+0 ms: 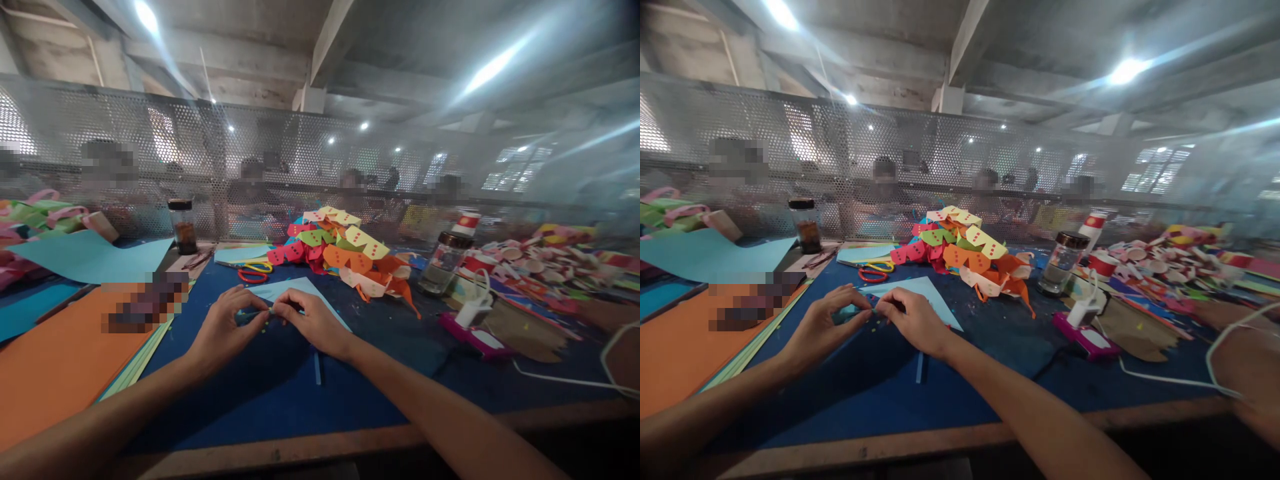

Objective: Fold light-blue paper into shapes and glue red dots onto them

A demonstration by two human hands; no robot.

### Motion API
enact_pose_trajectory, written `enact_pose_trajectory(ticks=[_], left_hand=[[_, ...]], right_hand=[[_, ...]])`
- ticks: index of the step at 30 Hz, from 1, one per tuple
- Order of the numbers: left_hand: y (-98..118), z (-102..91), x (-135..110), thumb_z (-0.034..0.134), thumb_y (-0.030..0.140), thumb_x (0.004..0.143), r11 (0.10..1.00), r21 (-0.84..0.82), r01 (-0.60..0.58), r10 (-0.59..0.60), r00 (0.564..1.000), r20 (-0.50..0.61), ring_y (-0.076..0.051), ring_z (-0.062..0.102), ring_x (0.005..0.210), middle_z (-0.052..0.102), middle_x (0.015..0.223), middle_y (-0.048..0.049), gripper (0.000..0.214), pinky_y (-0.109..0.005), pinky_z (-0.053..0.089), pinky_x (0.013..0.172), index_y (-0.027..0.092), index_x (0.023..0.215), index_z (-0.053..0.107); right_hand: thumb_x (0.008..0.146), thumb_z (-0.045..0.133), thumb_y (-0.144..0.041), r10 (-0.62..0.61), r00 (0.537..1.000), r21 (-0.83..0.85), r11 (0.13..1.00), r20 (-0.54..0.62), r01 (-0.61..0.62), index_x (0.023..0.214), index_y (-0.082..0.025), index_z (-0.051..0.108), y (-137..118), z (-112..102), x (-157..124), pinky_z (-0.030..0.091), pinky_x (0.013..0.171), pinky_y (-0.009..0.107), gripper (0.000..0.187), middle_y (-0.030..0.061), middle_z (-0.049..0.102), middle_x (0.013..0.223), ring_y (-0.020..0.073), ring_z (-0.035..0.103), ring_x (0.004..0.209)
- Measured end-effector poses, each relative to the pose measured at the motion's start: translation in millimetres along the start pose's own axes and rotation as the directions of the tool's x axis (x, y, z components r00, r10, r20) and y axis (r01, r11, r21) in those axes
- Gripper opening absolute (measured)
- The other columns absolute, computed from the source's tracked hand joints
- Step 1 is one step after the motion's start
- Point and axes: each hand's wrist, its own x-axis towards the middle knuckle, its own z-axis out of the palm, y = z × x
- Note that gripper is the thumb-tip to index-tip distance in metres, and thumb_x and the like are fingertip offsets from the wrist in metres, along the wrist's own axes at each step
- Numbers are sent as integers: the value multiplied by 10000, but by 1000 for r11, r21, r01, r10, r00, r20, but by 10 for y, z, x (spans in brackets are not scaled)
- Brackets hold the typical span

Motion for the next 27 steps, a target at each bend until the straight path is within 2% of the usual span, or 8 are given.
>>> enact_pose_trajectory(ticks=[3,6,8,11,15,19,27], left_hand=[[-19,-4,-5,631,282,856,999,3,48,-48,998,-28,-208,666,875,720,803,22,84,-478,397,1038,248,792,673],[-14,-14,-6,623,293,856,997,2,76,-75,996,-47,-213,653,883,712,828,-2,94,-405,478,880,239,806,681],[-2,-20,-3,617,306,865,997,-5,72,-73,996,-48,-204,644,850,704,822,-7,116,-377,485,815,232,802,680],[6,-22,-1,618,310,873,998,-12,58,-58,998,-37,-204,644,846,707,814,-3,122,-382,485,824,233,804,683],[-9,-13,-3,627,287,867,999,-23,39,-40,998,-43,-212,658,881,725,815,5,93,-411,489,901,245,818,694],[-18,-1,-1,638,272,867,1000,-26,11,-13,999,-43,-208,663,854,729,804,15,78,-460,435,1004,251,814,692],[-55,27,-15,648,244,870,999,14,-35,36,998,-51,-199,659,830,733,810,20,57,-482,375,1058,251,824,683]], right_hand=[[973,551,-288,-78,992,-88,994,-94,70,910,-190,637,-18,-5,-11,476,750,274,145,13,633,858,149,607,791],[955,588,-246,-241,955,-226,953,-171,201,956,-212,644,-14,-6,-29,482,800,294,65,31,631,917,166,606,867],[961,591,-244,-344,925,-319,905,-159,281,961,-223,646,2,-3,-39,479,840,323,59,41,642,937,182,607,908],[964,601,-244,-427,896,-438,832,-117,340,973,-222,652,31,4,-44,461,872,364,56,57,665,964,208,605,963],[962,610,-250,-440,893,-508,793,-93,337,992,-219,658,64,12,-38,447,862,374,65,61,680,980,216,607,971],[952,628,-252,-441,893,-534,778,-90,330,990,-213,659,70,15,-37,438,856,370,63,59,683,980,218,611,968],[929,666,-281,-423,902,-530,786,-89,317,957,-210,676,56,10,-37,423,845,356,77,52,692,956,214,613,952]])
